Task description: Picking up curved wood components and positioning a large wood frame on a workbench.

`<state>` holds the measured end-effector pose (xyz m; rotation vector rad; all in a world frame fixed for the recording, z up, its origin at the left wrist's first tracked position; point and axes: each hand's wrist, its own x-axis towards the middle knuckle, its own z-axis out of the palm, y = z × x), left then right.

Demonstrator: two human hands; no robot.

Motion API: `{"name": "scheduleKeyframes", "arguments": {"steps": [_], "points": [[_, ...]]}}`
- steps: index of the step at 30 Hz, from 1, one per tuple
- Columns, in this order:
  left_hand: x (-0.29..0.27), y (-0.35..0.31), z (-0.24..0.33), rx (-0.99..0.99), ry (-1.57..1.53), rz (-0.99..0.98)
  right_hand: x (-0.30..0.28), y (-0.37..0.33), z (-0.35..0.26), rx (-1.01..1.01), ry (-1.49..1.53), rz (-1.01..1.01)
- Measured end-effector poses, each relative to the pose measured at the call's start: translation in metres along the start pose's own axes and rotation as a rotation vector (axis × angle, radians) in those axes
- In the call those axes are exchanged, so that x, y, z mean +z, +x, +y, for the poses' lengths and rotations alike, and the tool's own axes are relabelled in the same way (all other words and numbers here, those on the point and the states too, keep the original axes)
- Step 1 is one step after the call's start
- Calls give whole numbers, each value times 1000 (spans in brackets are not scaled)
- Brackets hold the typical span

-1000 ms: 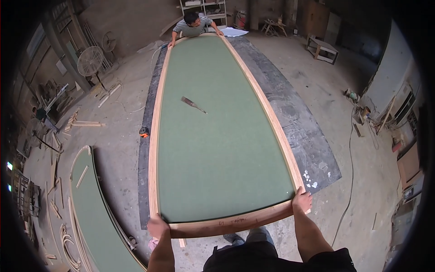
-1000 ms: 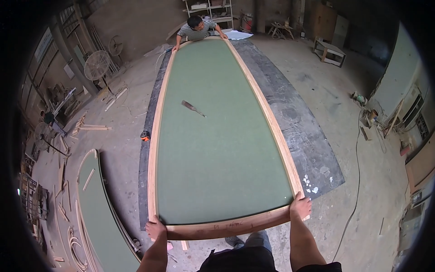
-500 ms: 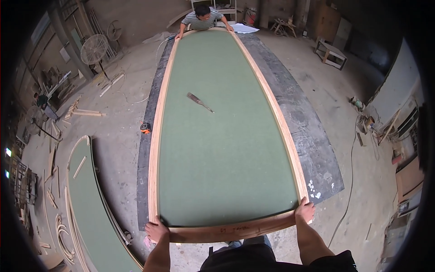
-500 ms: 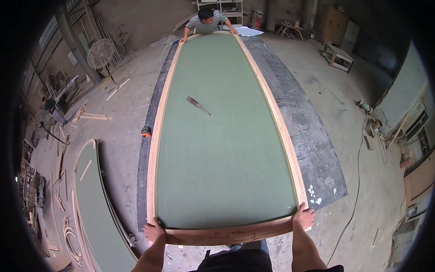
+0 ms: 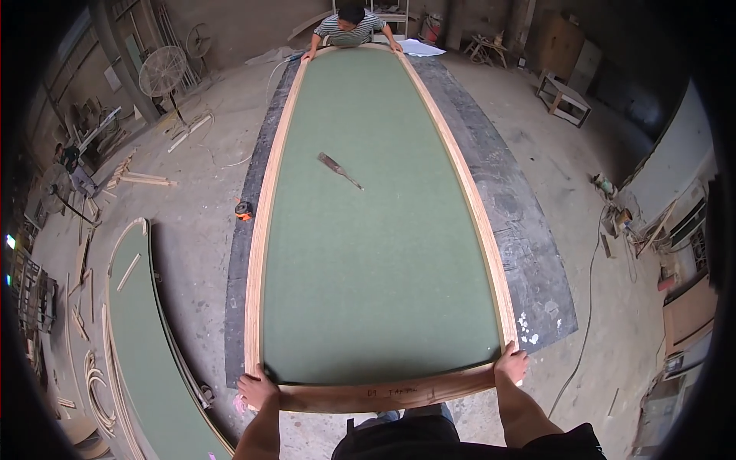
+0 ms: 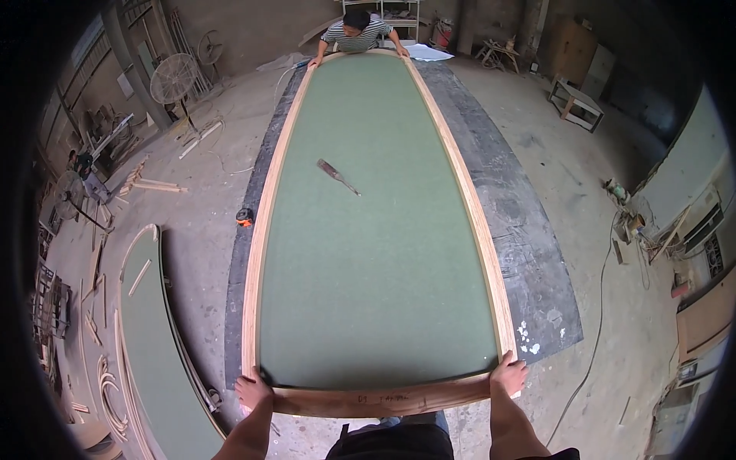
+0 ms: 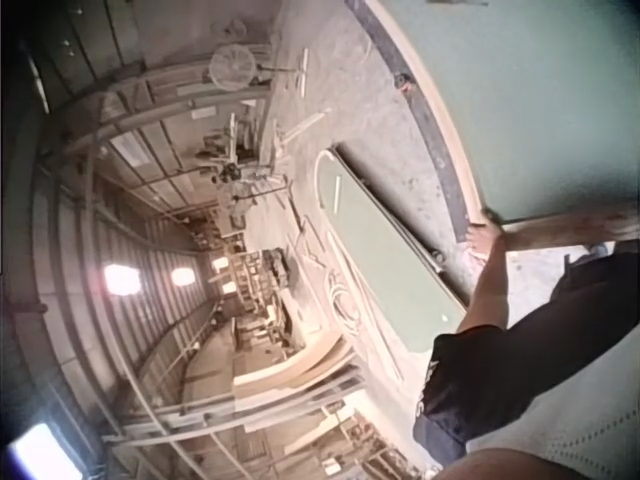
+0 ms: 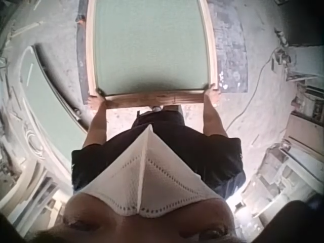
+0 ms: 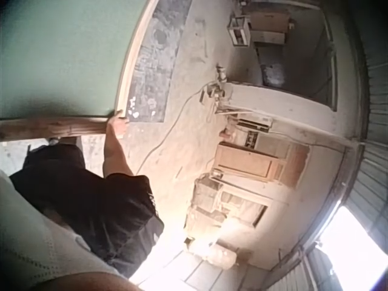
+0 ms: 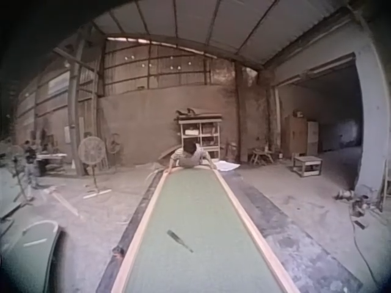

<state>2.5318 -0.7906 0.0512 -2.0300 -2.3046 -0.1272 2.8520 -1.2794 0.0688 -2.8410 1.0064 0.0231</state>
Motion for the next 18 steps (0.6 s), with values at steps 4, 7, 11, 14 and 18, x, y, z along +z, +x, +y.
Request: {"name": "scheduleKeyframes", "arguments": {"steps": [4, 7, 11, 14, 18], "points": [[-2, 0, 0, -9, 3, 12, 3, 1, 0, -2, -3, 9], [0, -1, 1, -6, 12, 23, 4, 3, 2, -7, -10, 17], [1, 0, 0, -7, 25, 33, 5, 3, 2, -2, -24, 25], [0, 0, 1, -9, 18, 24, -1, 0, -1, 5, -20, -6], [-2, 0, 1, -13, 2, 4, -5, -3, -2, 11, -24, -26]]}}
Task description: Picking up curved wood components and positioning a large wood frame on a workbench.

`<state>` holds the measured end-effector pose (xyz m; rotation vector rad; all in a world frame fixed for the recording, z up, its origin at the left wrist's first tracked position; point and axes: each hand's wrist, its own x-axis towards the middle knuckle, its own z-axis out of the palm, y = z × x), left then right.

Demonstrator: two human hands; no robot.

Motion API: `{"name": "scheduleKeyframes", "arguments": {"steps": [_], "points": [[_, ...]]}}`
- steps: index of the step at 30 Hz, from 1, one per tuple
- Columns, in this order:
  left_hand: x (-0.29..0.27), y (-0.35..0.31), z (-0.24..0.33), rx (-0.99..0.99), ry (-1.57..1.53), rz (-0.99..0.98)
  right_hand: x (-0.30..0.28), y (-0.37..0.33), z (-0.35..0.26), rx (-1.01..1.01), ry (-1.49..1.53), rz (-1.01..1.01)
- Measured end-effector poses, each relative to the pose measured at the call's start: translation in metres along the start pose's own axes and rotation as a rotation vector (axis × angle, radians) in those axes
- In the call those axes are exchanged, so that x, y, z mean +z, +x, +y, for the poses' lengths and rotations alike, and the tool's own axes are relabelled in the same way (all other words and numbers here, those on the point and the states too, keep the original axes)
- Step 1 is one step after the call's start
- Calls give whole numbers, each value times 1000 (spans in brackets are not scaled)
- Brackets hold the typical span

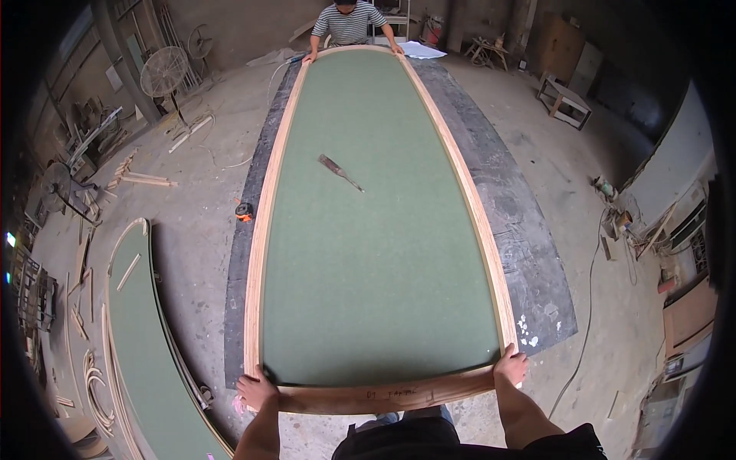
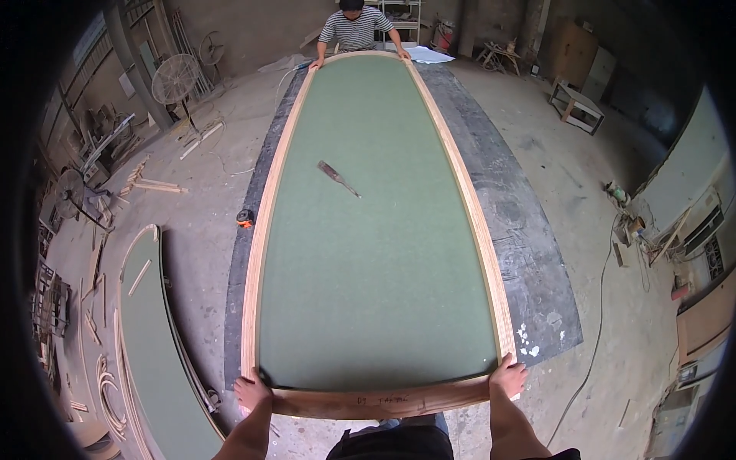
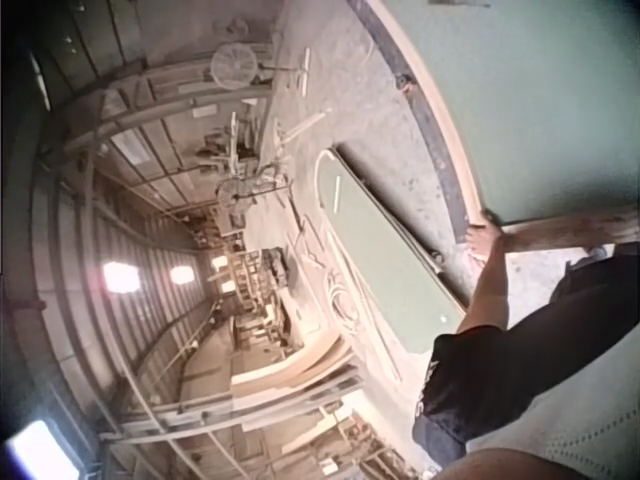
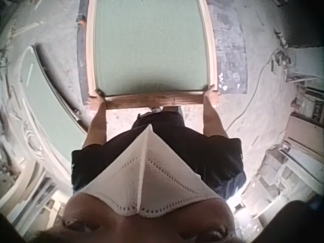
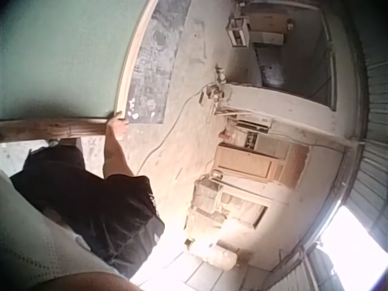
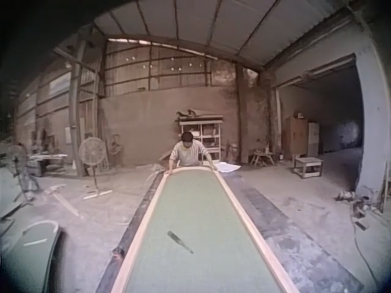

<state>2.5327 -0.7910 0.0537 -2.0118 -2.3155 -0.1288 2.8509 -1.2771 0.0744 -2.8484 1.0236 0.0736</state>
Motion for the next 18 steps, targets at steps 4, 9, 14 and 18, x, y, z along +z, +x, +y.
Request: {"name": "scheduleKeyframes", "arguments": {"steps": [4, 9, 14, 18], "points": [[-1, -1, 1, 1, -9, -4, 4, 2, 2, -3, -6, 10], [-2, -1, 0, -1, -15, -5, 2, 1, 0, -8, 4, 13], [-1, -1, 0, -4, -12, -11, 7, 4, 4, -11, 3, 23], [-3, -1, -1, 4, -27, 1, 9, 3, 4, -12, -15, 37]]}}
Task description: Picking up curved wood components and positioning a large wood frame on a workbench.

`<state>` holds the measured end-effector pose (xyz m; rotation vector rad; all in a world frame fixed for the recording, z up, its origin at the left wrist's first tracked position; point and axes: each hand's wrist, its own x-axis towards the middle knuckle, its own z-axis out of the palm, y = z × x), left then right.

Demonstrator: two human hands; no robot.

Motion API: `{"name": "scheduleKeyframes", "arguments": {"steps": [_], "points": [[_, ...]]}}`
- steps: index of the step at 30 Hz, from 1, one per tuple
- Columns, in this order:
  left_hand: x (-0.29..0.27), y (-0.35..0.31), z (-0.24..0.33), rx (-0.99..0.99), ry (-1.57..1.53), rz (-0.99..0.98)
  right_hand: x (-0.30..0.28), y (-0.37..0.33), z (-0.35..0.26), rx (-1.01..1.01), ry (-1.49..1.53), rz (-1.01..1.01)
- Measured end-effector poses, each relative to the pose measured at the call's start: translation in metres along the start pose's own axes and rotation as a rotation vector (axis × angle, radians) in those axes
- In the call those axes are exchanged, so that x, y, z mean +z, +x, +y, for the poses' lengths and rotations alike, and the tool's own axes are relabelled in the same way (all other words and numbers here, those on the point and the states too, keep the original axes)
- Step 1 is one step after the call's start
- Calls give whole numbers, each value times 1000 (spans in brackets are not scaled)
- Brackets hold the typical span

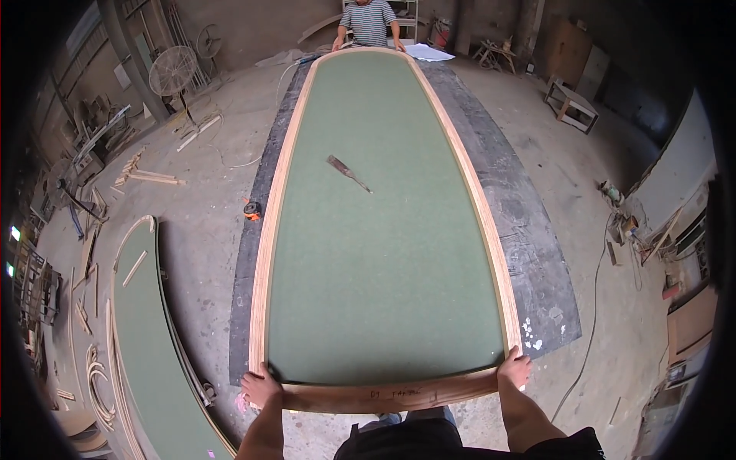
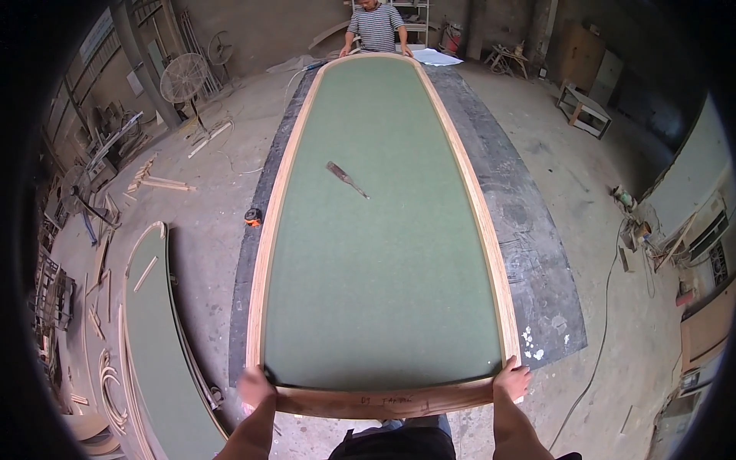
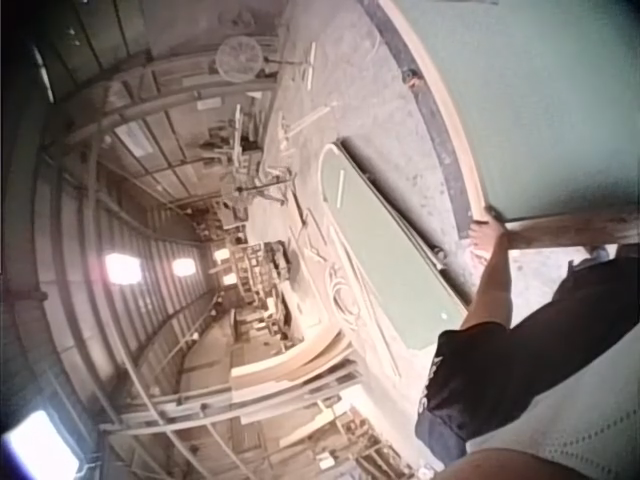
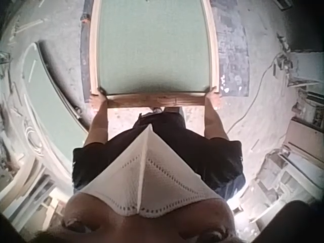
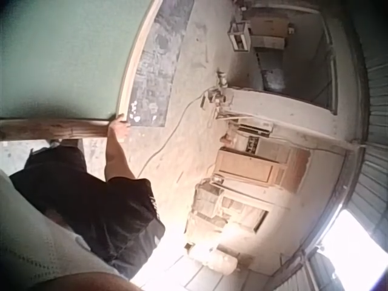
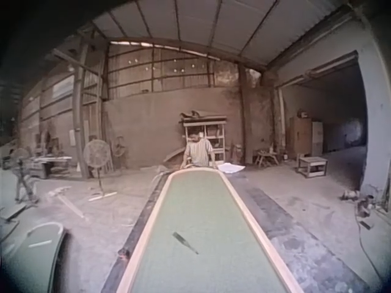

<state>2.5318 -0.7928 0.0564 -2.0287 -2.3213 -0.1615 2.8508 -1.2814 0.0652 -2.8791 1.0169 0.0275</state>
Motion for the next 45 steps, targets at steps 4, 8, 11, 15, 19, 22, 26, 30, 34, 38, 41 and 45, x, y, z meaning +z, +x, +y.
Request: {"name": "scheduleKeyframes", "arguments": {"steps": [4, 8, 11, 15, 19, 22, 26, 30, 34, 38, 41, 45], "points": [[2, 0, 0, 6, 6, -6, -2, 0, 0, 6, -5, -9], [0, 0, 4, 3, -10, -10, -7, -1, -4, 6, -2, -16], [0, -1, 0, -2, -1, 32, -5, -2, -6, -9, 8, -19], [-7, -2, 5, -31, -9, 1, 1, 2, -5, -32, 24, 4], [-11, -1, 8, 10, -101, 0, -1, 2, 0, -64, 26, -30], [-16, -1, 8, -9, -126, -45, 0, 5, 6, -31, -17, -77], [-18, 1, 3, -35, -149, -54, 1, 5, 7, -25, -4, -95], [-16, 0, -7, -39, -156, -31, -5, -5, 1, -81, 30, -96], [-18, 0, 3, -8, -154, -41, 20, 7, 23, -275, -3, 139], [-18, 1, 5, 17, -143, -63, 5, 11, 10, -25, 3, -61], [-7, 8, 0, 3, -168, -59, 7, 9, 2, 21, 0, -26], [-7, 4, 0, -34, -59, -20, 1, -2, -11, -10, -9, -26]]}}
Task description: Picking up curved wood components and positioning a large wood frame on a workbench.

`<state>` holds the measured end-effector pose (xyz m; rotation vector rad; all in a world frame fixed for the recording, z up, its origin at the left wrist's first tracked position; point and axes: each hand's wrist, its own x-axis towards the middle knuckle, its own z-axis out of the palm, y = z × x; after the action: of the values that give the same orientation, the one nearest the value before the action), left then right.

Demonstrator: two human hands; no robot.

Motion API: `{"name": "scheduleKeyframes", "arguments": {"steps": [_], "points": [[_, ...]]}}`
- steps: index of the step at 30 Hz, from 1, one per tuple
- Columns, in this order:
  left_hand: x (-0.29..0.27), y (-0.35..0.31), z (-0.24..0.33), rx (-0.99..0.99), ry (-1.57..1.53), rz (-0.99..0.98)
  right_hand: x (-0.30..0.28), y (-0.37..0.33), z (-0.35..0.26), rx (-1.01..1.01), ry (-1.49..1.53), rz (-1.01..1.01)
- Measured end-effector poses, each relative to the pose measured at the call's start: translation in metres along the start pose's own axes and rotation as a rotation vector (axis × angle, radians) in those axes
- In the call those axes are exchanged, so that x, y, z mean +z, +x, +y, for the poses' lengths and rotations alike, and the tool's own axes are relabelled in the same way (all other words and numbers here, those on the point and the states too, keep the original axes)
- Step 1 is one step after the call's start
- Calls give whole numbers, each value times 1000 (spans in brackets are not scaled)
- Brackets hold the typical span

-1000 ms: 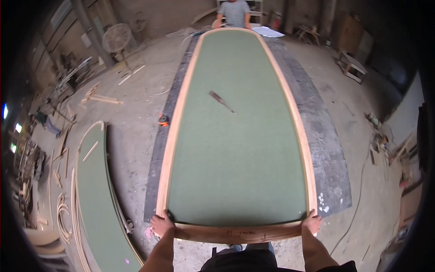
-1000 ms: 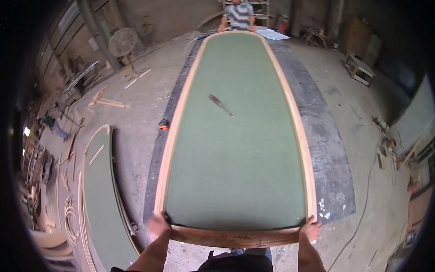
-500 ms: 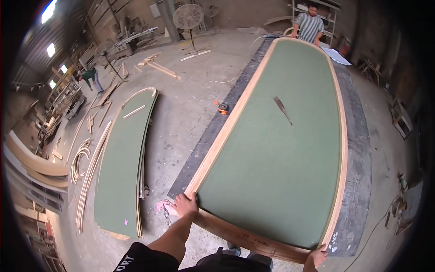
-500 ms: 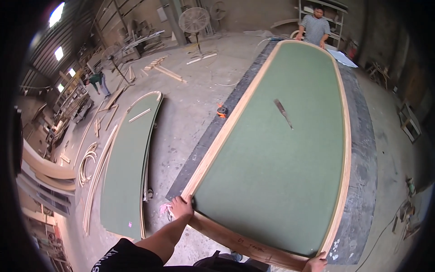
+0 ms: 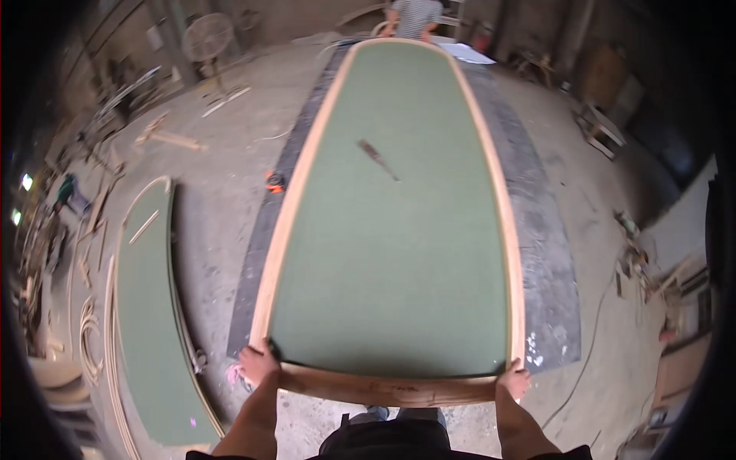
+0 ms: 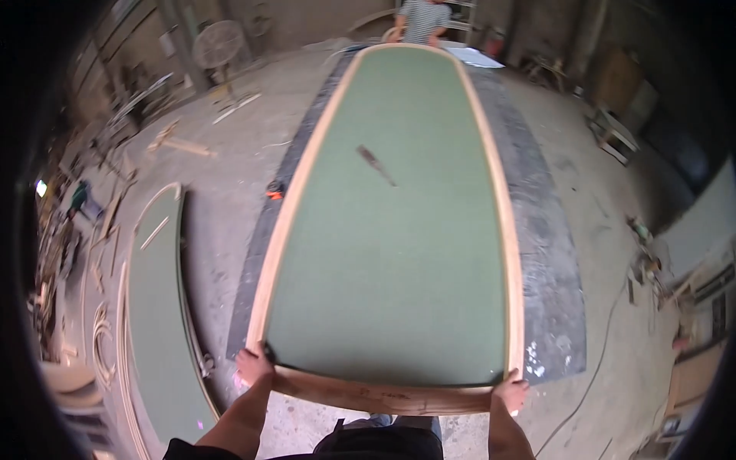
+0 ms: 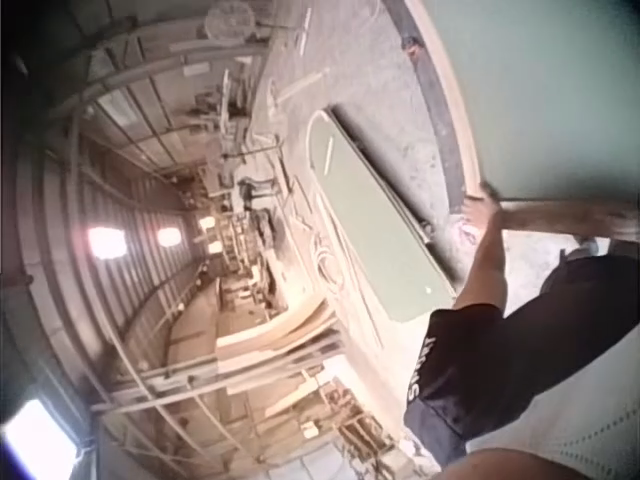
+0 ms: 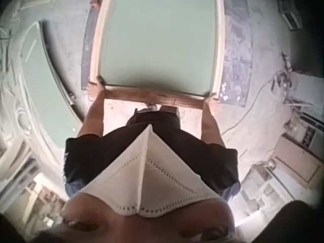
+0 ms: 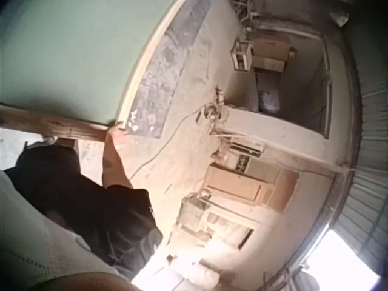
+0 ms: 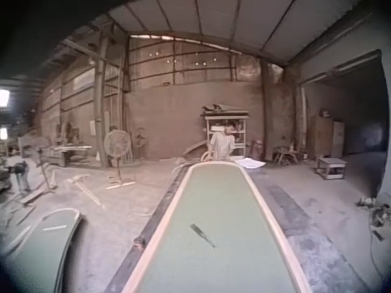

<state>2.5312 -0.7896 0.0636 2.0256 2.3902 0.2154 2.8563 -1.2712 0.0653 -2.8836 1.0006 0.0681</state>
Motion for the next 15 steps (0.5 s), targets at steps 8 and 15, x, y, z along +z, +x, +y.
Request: {"name": "scheduleKeyframes", "arguments": {"steps": [8, 15], "points": [[1, -7, 4, 34, 23, 3, -2, 2, 11, 12, 11, 39], [2, -6, 2, 31, 26, 12, -6, -2, 10, 1, 20, 36]]}}
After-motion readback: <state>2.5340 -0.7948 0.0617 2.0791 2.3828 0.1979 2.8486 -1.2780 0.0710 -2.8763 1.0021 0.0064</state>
